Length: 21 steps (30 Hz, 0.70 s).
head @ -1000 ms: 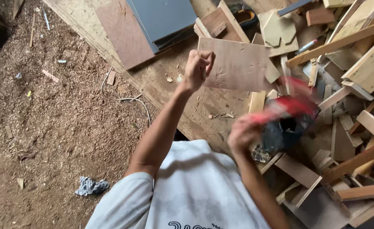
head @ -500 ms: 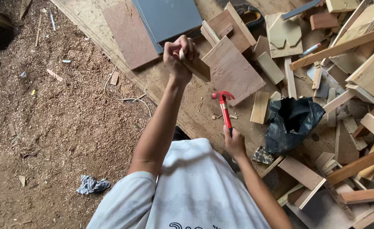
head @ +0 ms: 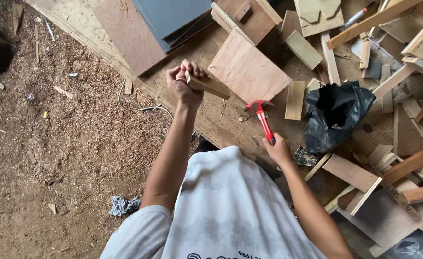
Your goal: The person uses a hammer to join small wooden pieces and flat panels into small box-like structures. They repeatedly position the pieces, strike them with the hammer, flip the assemblies, and stack the finished units on the workbench.
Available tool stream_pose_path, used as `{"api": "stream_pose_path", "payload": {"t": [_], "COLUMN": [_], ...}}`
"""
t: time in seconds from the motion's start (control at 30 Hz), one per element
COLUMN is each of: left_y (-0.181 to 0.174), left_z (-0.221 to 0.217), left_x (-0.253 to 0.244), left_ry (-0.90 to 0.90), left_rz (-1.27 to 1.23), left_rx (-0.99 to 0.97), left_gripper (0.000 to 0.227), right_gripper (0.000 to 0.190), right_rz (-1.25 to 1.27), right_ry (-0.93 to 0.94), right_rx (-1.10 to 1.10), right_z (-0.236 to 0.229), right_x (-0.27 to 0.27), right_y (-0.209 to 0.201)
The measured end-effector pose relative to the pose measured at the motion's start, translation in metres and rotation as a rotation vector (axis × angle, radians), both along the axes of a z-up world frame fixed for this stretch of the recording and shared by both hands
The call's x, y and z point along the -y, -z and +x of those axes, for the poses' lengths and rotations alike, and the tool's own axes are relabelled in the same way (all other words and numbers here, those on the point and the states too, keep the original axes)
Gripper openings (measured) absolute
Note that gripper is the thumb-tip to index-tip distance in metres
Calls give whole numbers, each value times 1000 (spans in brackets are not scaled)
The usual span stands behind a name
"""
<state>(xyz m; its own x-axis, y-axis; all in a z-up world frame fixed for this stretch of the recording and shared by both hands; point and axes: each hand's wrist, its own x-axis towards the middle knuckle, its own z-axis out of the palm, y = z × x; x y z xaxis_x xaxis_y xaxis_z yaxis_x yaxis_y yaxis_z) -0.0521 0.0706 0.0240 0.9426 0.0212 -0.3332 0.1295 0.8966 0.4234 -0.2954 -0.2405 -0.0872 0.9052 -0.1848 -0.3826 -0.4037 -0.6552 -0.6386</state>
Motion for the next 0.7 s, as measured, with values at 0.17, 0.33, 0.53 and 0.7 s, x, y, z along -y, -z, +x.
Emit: {"api": "stream_pose_path", "payload": {"t": [0.17, 0.33, 0.53, 0.7], "left_y": [18, 42, 58, 81], "left_z": [-4, -27, -53, -68], "left_x": [26, 66, 114, 102], "left_ry": [101, 348, 518, 727], "left_rz": [99, 290, 384, 603], "left_rx": [-213, -218, -298, -285], "left_gripper": [17, 16, 27, 34], "right_gripper": [29, 69, 35, 36], "right_rz": [-229, 224, 579, 626], "right_ry": [-88, -196, 16, 304], "right_rx": [-147, 415, -26, -57], "right_z": [26, 72, 99, 88], "right_x": [3, -18, -26, 46], "right_y": [-55, -115, -104, -39]}}
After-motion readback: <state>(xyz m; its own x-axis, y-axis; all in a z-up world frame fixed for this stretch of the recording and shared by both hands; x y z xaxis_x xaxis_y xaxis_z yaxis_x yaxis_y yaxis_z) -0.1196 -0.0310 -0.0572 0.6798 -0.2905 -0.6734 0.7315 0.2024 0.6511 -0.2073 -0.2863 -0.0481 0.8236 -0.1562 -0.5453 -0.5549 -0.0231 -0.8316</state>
